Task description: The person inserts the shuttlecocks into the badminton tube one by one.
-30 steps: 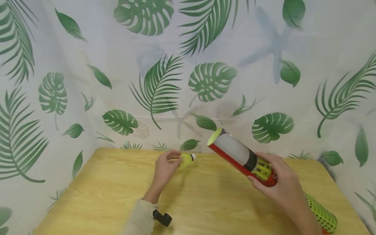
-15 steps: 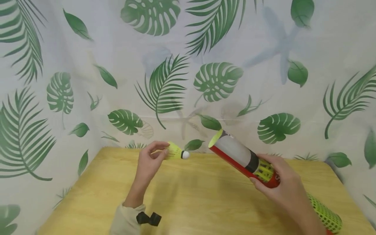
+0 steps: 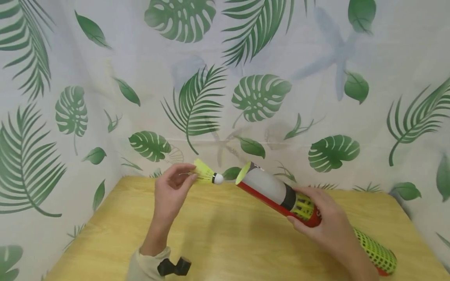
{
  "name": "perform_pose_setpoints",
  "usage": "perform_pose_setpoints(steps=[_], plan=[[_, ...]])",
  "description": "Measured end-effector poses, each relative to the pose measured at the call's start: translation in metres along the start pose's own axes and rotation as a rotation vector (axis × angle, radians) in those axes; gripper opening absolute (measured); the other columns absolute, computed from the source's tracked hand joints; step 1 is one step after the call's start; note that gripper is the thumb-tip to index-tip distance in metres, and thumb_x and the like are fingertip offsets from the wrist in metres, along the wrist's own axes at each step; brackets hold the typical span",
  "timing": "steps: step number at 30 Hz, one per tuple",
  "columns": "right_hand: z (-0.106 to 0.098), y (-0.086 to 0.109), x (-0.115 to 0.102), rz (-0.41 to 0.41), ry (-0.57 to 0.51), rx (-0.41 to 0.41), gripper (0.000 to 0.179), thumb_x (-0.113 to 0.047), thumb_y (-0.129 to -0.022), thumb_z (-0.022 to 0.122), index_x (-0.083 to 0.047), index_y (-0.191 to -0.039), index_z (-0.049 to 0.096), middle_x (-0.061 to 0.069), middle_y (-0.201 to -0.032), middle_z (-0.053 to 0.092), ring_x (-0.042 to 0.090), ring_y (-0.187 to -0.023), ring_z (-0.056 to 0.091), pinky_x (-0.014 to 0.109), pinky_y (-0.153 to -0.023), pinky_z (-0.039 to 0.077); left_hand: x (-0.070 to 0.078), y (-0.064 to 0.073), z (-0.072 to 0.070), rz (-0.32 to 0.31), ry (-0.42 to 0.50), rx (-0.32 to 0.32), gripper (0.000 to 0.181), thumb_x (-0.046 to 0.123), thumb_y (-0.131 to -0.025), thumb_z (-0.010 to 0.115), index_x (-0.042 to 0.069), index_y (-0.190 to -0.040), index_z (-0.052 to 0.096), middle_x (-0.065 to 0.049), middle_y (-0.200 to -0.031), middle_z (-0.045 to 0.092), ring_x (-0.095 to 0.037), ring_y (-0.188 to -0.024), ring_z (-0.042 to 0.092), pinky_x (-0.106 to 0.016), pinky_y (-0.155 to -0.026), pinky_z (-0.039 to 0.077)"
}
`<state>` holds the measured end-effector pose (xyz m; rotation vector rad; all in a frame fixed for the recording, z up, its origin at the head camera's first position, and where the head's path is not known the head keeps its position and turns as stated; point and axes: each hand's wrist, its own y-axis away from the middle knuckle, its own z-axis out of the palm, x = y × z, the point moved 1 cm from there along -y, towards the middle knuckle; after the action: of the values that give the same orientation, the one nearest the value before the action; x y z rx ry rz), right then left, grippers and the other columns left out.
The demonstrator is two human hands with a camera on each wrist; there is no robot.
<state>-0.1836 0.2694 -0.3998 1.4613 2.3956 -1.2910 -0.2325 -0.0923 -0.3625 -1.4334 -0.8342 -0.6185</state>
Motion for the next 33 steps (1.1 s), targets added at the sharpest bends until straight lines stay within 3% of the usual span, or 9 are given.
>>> perform_pose_setpoints(steps=[7,13,22,33], plan=[[0.007,-0.004,-0.009,-0.009,0.018,-0.03,0.081,-0.01,-0.067,0.097,-0.021,-0.139,0.061,-0.006,-0.127,0.061,0.002,-0.102,0.051,0.022,-0.071,0.054,0.005,0.001,0.006,0.02,0.005,0.035,0.018,-0.007,-0.091,0.073,-0.001,-0.108,0.072,-0.013,-0.101,0.074,-0.027,-0.086,0.073,-0.03,-0.08,0.061],[0.01,-0.005,-0.012,-0.018,0.018,-0.035,0.082,-0.011,-0.066,0.098,-0.022,-0.139,0.061,-0.005,-0.129,0.062,0.003,-0.103,0.052,0.028,-0.07,0.056,0.007,0.004,0.016,0.059,0.003,-0.012,0.017,-0.005,-0.092,0.073,0.001,-0.108,0.072,-0.012,-0.099,0.074,-0.028,-0.086,0.074,-0.034,-0.079,0.062],[0.016,-0.005,-0.016,-0.04,0.017,-0.044,0.079,-0.013,-0.067,0.097,-0.024,-0.137,0.062,-0.006,-0.128,0.062,0.006,-0.104,0.054,0.028,-0.073,0.056,0.005,0.012,0.034,0.145,-0.099,-0.101,0.016,-0.001,-0.093,0.074,0.004,-0.108,0.073,-0.006,-0.099,0.075,-0.02,-0.087,0.074,-0.032,-0.08,0.061],[0.019,-0.003,-0.017,-0.035,0.033,-0.068,0.076,-0.016,-0.068,0.097,-0.022,-0.136,0.062,0.0,-0.128,0.063,0.013,-0.1,0.056,0.03,-0.068,0.057,0.003,0.02,0.045,0.09,-0.006,-0.178,0.016,0.002,-0.095,0.072,0.004,-0.111,0.073,-0.008,-0.101,0.075,-0.021,-0.085,0.075,-0.032,-0.077,0.062]])
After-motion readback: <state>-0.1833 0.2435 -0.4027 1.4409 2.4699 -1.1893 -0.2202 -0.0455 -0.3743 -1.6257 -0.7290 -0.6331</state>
